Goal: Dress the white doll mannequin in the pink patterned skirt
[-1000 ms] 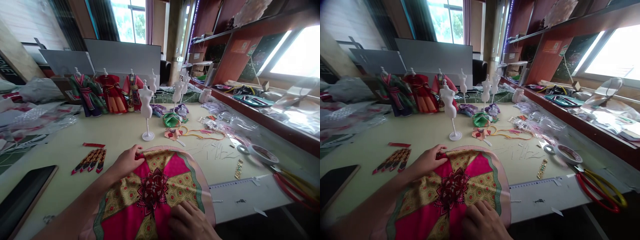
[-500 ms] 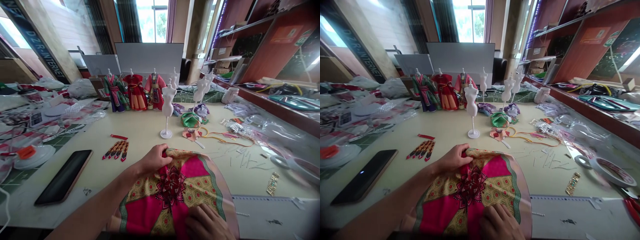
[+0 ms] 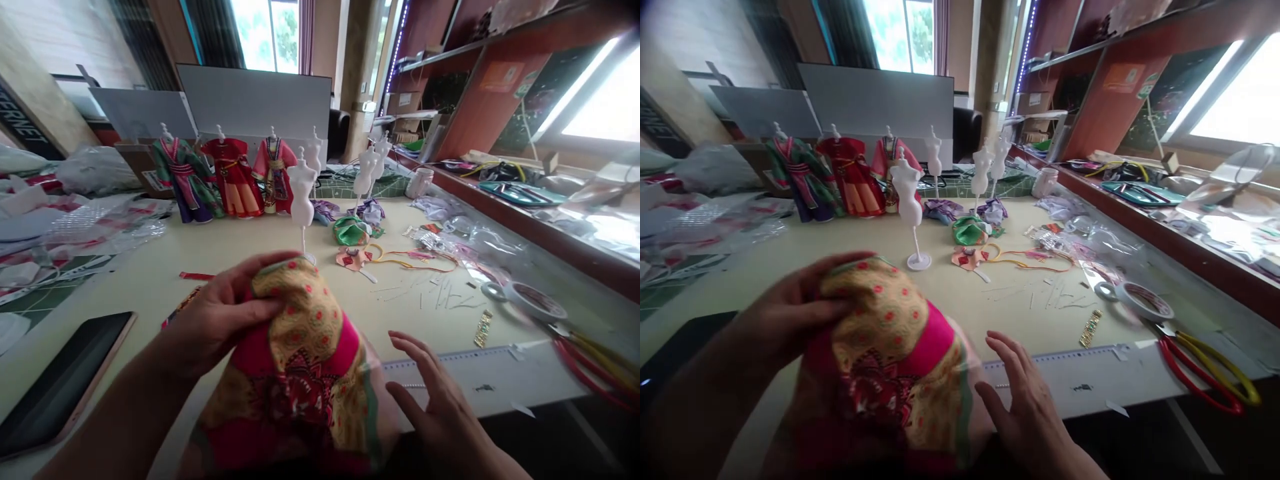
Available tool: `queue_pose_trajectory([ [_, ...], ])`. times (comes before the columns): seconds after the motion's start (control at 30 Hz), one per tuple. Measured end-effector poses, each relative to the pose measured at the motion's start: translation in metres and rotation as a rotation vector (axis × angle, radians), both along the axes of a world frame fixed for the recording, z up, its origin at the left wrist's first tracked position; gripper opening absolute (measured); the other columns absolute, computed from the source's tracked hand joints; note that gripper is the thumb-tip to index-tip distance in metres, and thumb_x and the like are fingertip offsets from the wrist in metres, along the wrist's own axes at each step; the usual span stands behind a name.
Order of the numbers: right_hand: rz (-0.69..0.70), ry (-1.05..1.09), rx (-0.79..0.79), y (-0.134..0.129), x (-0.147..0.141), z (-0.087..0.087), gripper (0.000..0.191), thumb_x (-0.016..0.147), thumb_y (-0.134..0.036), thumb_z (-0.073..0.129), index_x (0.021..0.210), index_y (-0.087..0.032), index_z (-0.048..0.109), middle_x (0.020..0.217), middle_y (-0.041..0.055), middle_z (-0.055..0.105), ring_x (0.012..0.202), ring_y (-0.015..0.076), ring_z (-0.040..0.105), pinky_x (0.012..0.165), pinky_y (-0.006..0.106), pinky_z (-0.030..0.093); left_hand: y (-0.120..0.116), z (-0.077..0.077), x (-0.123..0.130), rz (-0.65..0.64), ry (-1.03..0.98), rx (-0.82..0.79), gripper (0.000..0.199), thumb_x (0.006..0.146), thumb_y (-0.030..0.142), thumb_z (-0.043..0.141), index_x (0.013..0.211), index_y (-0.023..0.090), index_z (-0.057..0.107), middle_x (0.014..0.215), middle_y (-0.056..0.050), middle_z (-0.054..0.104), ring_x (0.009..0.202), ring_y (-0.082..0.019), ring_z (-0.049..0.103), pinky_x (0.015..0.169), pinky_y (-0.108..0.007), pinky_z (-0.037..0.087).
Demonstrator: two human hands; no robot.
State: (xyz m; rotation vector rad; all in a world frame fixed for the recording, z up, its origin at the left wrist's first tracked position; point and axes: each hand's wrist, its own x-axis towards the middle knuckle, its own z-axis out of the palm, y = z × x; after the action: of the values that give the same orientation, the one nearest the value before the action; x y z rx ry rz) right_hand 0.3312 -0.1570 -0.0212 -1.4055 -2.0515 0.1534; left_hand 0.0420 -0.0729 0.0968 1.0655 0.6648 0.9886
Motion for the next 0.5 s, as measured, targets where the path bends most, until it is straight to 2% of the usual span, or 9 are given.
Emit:
queue_pose_trajectory([
  [0.17, 0.048, 0.159, -0.15, 0.009, -0.014, 0.007, 0.049, 0.087, -0.032, 0.054, 0.132, -0.025, 0.036, 0.135, 0.0111, 0.048, 0.123, 0.0263, 0.047, 0.099, 0.046, 0.045, 0.002, 0.019, -0.009, 0.03, -0.002, 0.062, 0.054, 0.076, 0.003, 0.062, 0.126, 0.025, 0.055, 0.091, -0.002, 0.074, 0.079, -0.016, 0.071, 0.071, -0.023, 0.058],
  [0.27, 0.145, 0.399, -0.382, 0.034, -0.027, 0.023, 0.061, 0.084, -0.039, 0.06, 0.136, -0.026, 0.032, 0.138, 0.0114, 0.045, 0.125, 0.0266, 0.045, 0.101, 0.048, 0.041, 0.005, 0.025, -0.006, -0.033, -0.005, 0.115, 0.056, 0.078, 0.002, 0.059, 0.128, 0.025, 0.052, 0.092, -0.001, 0.074, 0.081, -0.015, 0.071, 0.073, -0.022, 0.058],
  [0.33, 0.319, 0.631, -0.59, 0.051, -0.04, 0.035, 0.068, 0.081, -0.047, 0.062, 0.138, -0.026, 0.031, 0.141, 0.0117, 0.042, 0.127, 0.0259, 0.043, 0.104, 0.046, 0.038, 0.005, 0.031, -0.002, -0.08, 0.0, 0.149, 0.057, 0.078, 0.002, 0.059, 0.13, 0.025, 0.05, 0.094, -0.001, 0.074, 0.083, -0.016, 0.071, 0.074, -0.023, 0.058],
  [0.4, 0.564, 0.852, -0.809, 0.062, -0.056, 0.044, 0.072, 0.079, -0.054, 0.062, 0.138, -0.024, 0.033, 0.14, 0.0117, 0.044, 0.127, 0.0263, 0.043, 0.104, 0.045, 0.038, 0.004, 0.038, 0.0, -0.057, 0.009, 0.184, 0.059, 0.076, 0.002, 0.061, 0.13, 0.024, 0.05, 0.094, -0.002, 0.074, 0.083, -0.017, 0.071, 0.072, -0.025, 0.058],
  [0.5, 0.857, 0.986, -1.075, 0.057, -0.076, 0.048, 0.075, 0.071, -0.054, 0.07, 0.133, -0.021, 0.043, 0.132, 0.0109, 0.053, 0.121, 0.0277, 0.05, 0.1, 0.043, 0.041, 0.0, 0.047, -0.004, 0.166, 0.022, 0.236, 0.063, 0.07, 0.002, 0.063, 0.128, 0.024, 0.054, 0.091, -0.001, 0.074, 0.081, -0.019, 0.07, 0.066, -0.025, 0.058],
])
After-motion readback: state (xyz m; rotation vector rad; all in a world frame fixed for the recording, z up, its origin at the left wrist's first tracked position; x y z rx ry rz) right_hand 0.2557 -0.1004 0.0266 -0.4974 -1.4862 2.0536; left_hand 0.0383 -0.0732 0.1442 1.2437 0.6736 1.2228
